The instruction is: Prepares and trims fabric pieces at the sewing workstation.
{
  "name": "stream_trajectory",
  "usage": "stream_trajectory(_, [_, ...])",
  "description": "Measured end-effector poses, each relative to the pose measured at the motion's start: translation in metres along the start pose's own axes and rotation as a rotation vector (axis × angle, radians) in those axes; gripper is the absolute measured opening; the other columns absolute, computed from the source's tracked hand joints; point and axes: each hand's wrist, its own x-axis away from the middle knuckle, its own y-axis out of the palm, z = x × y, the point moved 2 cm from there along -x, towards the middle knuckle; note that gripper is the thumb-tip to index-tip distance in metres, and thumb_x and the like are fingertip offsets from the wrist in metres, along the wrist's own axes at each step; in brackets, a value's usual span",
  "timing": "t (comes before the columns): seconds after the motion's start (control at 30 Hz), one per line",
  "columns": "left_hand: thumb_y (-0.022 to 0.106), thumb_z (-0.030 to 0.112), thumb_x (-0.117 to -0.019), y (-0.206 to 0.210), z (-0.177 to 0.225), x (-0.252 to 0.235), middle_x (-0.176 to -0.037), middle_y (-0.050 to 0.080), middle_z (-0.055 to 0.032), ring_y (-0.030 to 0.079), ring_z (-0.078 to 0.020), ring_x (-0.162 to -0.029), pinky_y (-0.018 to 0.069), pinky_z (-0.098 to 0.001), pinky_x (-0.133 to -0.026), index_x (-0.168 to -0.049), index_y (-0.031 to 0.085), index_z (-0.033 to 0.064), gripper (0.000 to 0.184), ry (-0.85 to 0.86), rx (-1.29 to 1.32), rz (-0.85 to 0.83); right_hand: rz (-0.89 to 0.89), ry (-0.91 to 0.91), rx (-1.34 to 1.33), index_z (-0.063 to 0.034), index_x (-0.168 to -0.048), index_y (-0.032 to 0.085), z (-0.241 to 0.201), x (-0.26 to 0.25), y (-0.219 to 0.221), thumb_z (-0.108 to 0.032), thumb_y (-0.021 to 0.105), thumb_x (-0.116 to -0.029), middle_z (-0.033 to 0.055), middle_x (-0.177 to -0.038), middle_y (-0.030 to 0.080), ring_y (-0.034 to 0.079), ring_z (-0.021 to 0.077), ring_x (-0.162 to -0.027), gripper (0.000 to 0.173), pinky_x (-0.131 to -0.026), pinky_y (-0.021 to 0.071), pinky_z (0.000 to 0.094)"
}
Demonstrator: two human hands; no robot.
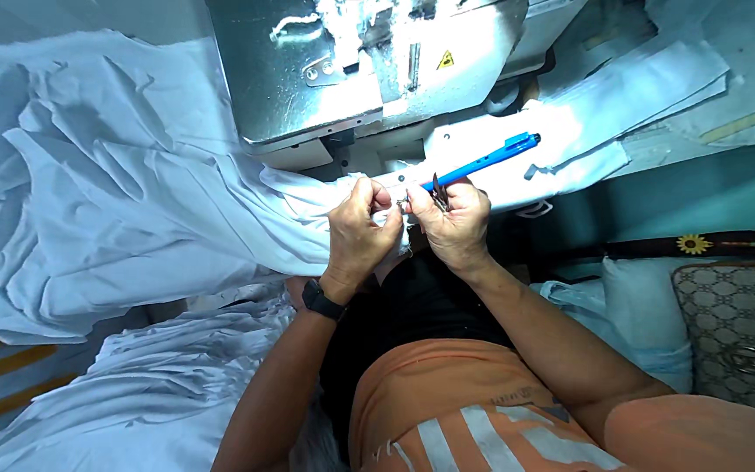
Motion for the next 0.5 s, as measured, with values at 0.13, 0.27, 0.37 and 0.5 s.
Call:
stream_trajectory(0.13, [0.073,0.004,-0.0844,-0.0006,-0.0004,0.0008,-0.073,0.058,-0.0047,0.054,-0.0099,-0.057,0.0459,-0.0208,-0.049,-0.089,0.054,0.0065,0.019,-0.007,0.001,-0.004,-0.014,0.019,0.055,0.002,-0.096,0.066,0.0008,0.0024,-0.003,-0.004,0.069,-0.0943,-0.0015,-0.08,0.067,0.06,-0.0059,-0.066,0.006,-0.062,0.0524,0.0108])
stream_trajectory(0.27, [0.073,0.005,-0.0852,-0.0007,0.0006,0.0004,-0.073,0.058,-0.0038,0.054,-0.0088,-0.056,0.045,-0.0198,-0.048,-0.089,0.055,0.0067,0.019,-0.008,0.002,-0.005,0.097,0.037,0.001,0.0029,-0.093,0.067,-0.0015,-0.0011,0.0033,-0.001,0.067,-0.0931,-0.0015,-0.079,0.069,0.062,-0.0041,-0.066,0.004,-0.06,0.0536,0.0136])
stream_trajectory(0.37, [0.073,0.005,-0.085,-0.0014,0.0007,-0.0007,-0.073,0.058,-0.0041,0.054,-0.0093,-0.057,0.0456,-0.0208,-0.049,-0.089,0.055,0.0063,0.018,0.0,-0.007,-0.005,0.057,0.052,-0.016,0.0011,-0.094,0.065,-0.0016,0.0017,-0.0001,-0.003,0.066,-0.0946,-0.0028,-0.077,0.067,0.058,-0.0049,-0.06,0.004,-0.054,0.0496,0.0126])
stream_trajectory(0.5, [0.072,0.004,-0.0844,-0.001,0.0001,-0.0005,-0.074,0.058,-0.0049,0.055,-0.0102,-0.058,0.0465,-0.0216,-0.05,-0.09,0.056,0.0057,0.017,0.014,-0.012,-0.004,0.01,0.051,0.019,0.0017,-0.098,0.067,-0.0042,0.0043,-0.0037,-0.004,0.067,-0.0956,-0.0019,-0.079,0.067,0.06,-0.0047,-0.063,0.006,-0.058,0.0521,0.0118])
